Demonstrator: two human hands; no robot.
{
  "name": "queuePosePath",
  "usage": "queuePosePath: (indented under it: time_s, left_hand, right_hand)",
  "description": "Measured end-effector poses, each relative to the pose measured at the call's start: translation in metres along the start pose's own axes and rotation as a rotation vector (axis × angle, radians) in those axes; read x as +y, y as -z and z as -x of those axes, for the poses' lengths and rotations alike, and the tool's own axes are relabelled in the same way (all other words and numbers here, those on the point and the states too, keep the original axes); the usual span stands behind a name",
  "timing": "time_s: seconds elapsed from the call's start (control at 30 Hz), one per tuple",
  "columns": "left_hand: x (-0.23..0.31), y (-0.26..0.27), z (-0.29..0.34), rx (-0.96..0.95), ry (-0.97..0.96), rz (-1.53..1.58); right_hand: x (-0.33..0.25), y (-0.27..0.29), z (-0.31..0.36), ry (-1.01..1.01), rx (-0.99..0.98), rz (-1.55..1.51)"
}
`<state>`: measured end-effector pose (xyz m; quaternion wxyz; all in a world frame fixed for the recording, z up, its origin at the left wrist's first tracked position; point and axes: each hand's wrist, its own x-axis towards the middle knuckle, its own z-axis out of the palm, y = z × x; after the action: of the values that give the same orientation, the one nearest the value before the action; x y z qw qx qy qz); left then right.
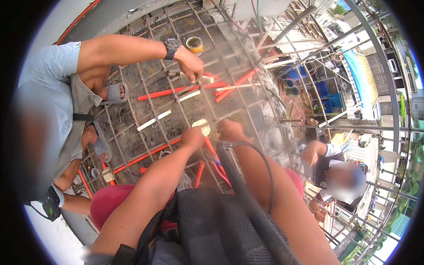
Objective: The person retrieves a plastic bag from a bag, then handles red and blue electrical conduits and small metal connectors. They strip the ends of the conduits and insert metal connectors, working alongside another person on a metal grid floor.
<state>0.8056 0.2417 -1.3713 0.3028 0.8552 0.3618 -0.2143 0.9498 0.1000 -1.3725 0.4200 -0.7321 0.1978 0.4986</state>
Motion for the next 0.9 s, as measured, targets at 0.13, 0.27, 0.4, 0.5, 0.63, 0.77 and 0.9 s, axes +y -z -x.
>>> queuePosePath:
  time_s: [0.13,0.27,0.4,0.5,0.63,0.77,0.9]
  left_hand:
    - [-0.008,0.002,-0.012,-0.037,0.015,-0.03]
    - [-0.017,0.007,-0.013,-0.074,-0.005,-0.076]
    - [-0.012,0.007,0.002,0.007,-0.066,-0.002]
    - [-0.008,0.003,0.007,-0.016,-0.056,-0.007]
    - [-0.009,-0.008,0.0,-0.038,0.022,-0.015]
    - [-0.018,-0.006,-0.009,-0.014,-0.069,-0.04]
    - [-0.029,0.007,0.011,-0.015,-0.072,-0.075]
  right_hand:
    - [0.001,-0.007,0.006,0.385,0.097,0.912]
    - [0.005,-0.019,0.001,0.555,0.23,1.094]
    - [0.012,-0.008,-0.003,0.111,-0.026,0.391]
    - [0.017,-0.001,0.009,-0.04,-0.081,0.042]
    - [0.018,-0.005,0.031,0.456,0.156,0.808]
    - [0.003,-0.021,0.021,0.375,0.242,0.851]
    - [0.0,-0.021,0.013,0.069,-0.007,0.169]
